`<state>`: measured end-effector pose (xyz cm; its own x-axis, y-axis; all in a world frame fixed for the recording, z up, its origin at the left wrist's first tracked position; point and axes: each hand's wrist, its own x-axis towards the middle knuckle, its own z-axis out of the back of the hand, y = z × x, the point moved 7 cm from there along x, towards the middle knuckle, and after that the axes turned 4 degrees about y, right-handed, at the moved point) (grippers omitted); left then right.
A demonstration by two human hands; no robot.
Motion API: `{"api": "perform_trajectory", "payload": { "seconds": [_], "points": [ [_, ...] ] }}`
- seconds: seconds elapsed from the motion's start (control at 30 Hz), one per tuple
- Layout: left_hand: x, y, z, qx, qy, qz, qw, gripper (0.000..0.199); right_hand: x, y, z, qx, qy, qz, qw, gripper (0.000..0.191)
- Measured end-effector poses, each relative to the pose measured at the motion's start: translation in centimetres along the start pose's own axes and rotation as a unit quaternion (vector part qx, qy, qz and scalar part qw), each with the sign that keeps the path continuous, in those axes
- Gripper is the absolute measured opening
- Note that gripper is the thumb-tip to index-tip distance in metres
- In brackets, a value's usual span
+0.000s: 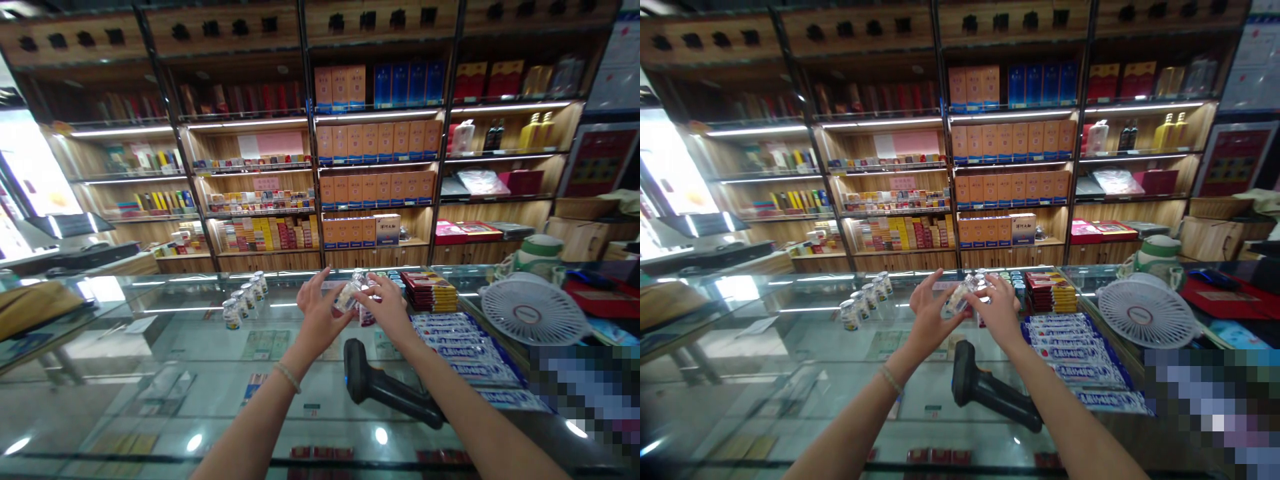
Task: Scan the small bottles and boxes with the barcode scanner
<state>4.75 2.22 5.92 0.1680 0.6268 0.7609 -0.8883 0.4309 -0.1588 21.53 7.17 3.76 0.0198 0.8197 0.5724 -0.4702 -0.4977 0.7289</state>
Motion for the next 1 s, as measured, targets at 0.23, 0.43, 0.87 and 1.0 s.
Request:
{"api": "perform_trajectory", "payload": {
  "seconds": [0.23,0.43,0.87,1.0],
  "points": [
    [0.2,-0.4,1.0,0.035,0.019,-0.033,0.999,0.045,0.5,-0.3,0.6,-0.056,-0.021,0.049,0.997,0.040],
    [0.1,-0.4,1.0,0.045,0.032,-0.045,0.997,0.046,0.8,-0.9,0.1,-0.082,0.036,0.056,0.994,0.033],
    [0.5,0.7,2.7,0.058,-0.012,-0.027,0.998,0.041,0.2,-0.5,0.8,-0.053,-0.008,0.044,0.998,0.045],
    [0.4,0.8,3.0,0.077,-0.004,-0.045,0.996,0.040,0.1,0.1,0.9,-0.085,-0.001,0.061,0.995,0.041]
  ]
}}
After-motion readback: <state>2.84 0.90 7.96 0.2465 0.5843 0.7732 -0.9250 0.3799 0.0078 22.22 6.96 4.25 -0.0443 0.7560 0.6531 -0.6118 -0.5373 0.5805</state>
